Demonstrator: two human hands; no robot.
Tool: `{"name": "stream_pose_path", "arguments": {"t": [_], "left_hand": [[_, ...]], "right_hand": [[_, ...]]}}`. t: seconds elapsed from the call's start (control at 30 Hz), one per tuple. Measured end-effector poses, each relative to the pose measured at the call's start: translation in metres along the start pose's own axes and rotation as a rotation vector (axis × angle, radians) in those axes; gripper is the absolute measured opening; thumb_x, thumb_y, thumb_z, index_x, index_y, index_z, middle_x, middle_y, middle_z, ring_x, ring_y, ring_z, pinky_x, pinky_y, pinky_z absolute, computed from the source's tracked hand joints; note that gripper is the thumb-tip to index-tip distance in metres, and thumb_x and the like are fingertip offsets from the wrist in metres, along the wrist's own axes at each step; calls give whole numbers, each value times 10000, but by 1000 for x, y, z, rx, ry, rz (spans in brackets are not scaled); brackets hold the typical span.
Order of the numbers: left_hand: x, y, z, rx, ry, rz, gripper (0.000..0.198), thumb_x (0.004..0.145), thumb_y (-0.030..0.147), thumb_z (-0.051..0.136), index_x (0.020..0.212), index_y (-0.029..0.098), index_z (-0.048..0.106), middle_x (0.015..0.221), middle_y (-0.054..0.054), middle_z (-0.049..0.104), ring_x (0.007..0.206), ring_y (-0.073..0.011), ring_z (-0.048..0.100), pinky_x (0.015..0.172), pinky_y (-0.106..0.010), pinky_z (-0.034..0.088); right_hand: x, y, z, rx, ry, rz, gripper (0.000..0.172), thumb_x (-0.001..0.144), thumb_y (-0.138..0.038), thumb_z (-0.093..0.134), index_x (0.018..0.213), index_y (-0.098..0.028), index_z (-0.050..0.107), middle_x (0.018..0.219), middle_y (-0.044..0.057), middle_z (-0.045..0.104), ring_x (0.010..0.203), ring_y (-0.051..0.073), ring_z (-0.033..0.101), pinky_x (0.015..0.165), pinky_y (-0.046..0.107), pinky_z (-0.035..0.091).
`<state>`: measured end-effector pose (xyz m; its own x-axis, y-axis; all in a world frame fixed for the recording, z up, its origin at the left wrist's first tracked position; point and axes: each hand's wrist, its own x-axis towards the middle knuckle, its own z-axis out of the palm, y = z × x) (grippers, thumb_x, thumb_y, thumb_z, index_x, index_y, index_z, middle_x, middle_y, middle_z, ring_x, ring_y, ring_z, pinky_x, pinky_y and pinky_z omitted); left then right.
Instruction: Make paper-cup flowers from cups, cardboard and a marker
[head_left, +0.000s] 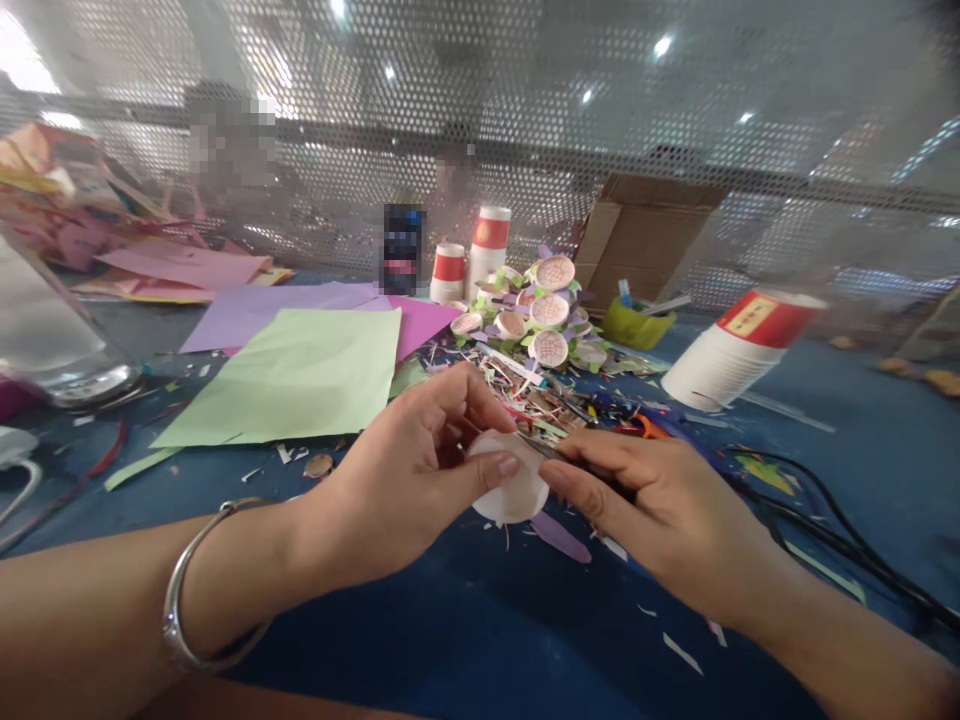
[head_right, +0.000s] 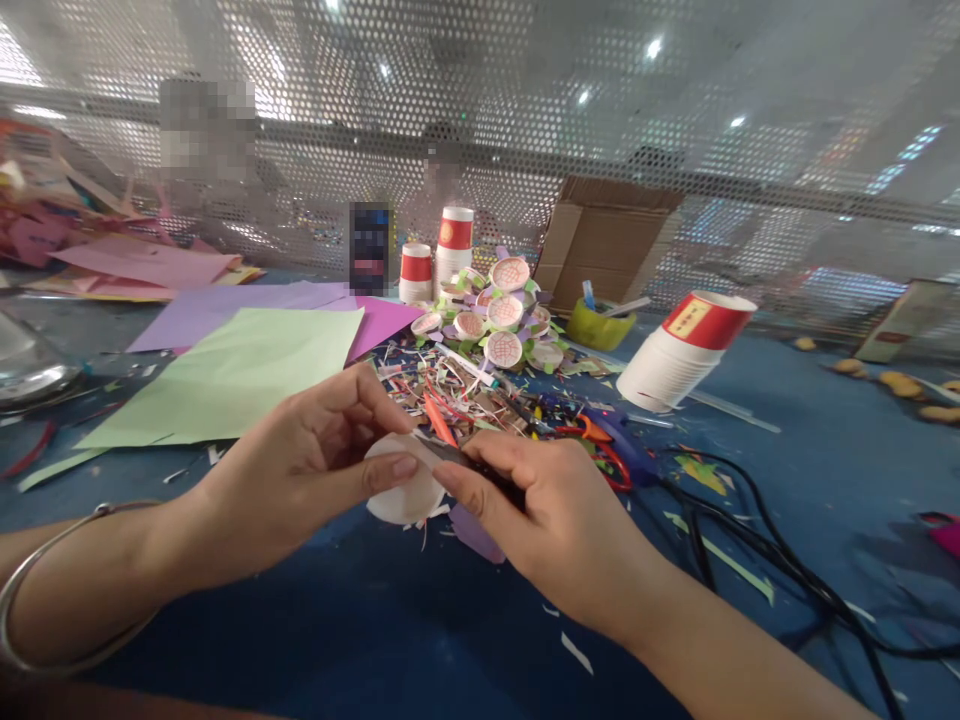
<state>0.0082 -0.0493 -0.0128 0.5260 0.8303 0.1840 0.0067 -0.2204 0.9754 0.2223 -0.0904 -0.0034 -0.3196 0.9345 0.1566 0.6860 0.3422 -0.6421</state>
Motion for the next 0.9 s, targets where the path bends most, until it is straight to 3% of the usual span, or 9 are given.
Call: {"name": "stream_pose_path", "arguments": {"t": [0.37,0.57,0.9], "left_hand": [[7,-2,-6,-207,-72,-132,289,840,253,768,957,176,515,786,29,642,693,-99,607,640,-239,481],[6,-2,-3,-198,-51,-162,274,832,258,759,931,178,516,769,26,625,672,-100,587,614,-241,444],[6,-6,6,-375,34,-221,277,810,240,768,896,180,511,763,44,592,684,-79,547,646,-235,428]], "right_hand": [[4,4,4,72,-26,23,483,1007,-550,468,659,-216,451,614,-48,395,565,110,386,504,262,302],[5,4,5,82,-30,35,505,1004,-561,458,637,-215,426,596,-50,367,547,106,363,489,261,282],[8,8,7,126,-91,113,506,1003,-583,433,657,-214,436,614,-42,386,564,114,367,498,262,280]]}}
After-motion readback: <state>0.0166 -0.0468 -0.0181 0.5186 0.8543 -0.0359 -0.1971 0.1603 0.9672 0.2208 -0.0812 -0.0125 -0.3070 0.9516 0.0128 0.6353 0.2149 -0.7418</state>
